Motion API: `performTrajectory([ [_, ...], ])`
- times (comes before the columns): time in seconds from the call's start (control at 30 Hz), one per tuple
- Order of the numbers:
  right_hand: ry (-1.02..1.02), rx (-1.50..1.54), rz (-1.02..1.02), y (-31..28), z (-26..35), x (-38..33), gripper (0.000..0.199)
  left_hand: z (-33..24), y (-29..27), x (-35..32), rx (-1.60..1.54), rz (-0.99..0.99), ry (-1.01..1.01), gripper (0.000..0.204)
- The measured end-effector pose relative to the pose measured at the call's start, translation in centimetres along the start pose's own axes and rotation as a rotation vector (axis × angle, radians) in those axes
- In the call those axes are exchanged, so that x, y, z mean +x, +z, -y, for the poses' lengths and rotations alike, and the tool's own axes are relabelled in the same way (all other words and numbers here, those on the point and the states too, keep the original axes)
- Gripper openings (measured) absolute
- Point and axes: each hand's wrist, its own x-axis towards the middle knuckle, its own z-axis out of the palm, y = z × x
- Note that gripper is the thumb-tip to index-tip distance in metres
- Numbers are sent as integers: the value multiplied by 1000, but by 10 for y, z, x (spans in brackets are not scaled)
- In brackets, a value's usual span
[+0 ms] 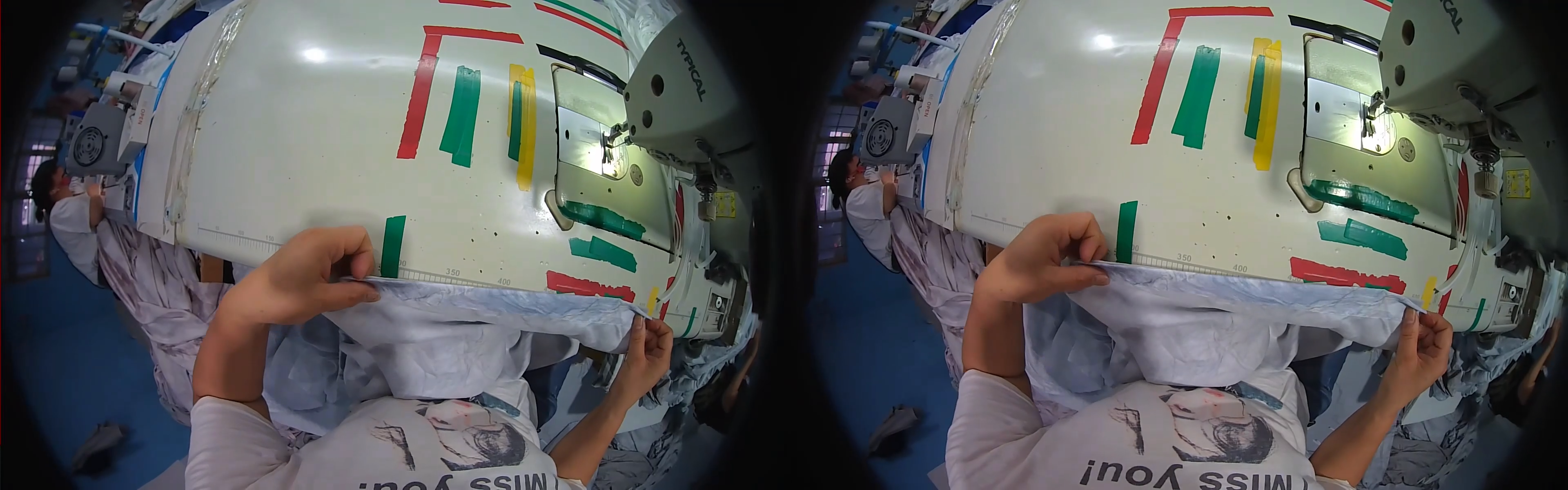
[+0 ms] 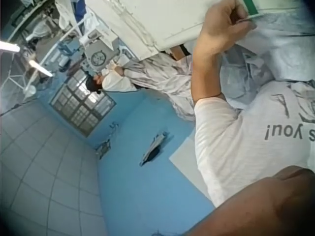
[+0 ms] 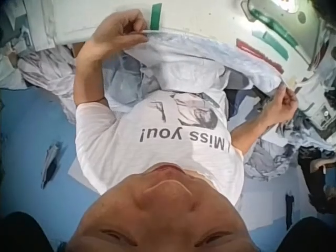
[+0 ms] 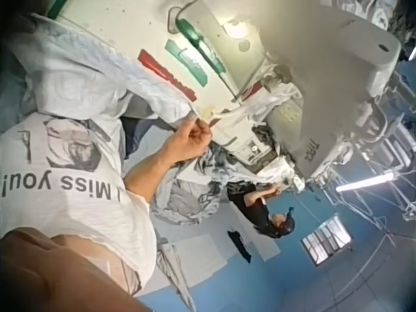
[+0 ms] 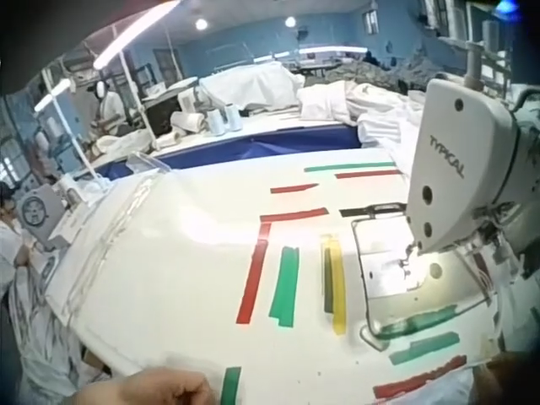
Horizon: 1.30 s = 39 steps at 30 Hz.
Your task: Sewing white fabric pillow covers using an industrial sewing machine in a factory setting.
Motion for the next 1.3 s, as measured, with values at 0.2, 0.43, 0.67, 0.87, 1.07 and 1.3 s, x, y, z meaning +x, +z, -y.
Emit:
performTrajectory([
  [0.2,12,1,6,-1,0,0,15,-24,-2,3,289,101,-76,20],
  [0.43,-4,-3,23,-2,-1,-1,16,-9,9,0,-18,-103,-32,8],
  [0.67,16,17,25,-2,1,-1,17,-1,26,1,29,-329,-3,9],
  [0.87,17,22,39,-1,-1,-2,18,2,31,6,292,-462,157,7],
  [1.07,21,-5,-13,-8,5,-3,18,3,50,20,334,-623,264,6],
  [1.3,139,59,-73,25,27,-9,27,15,45,16,420,-652,278,9],
])
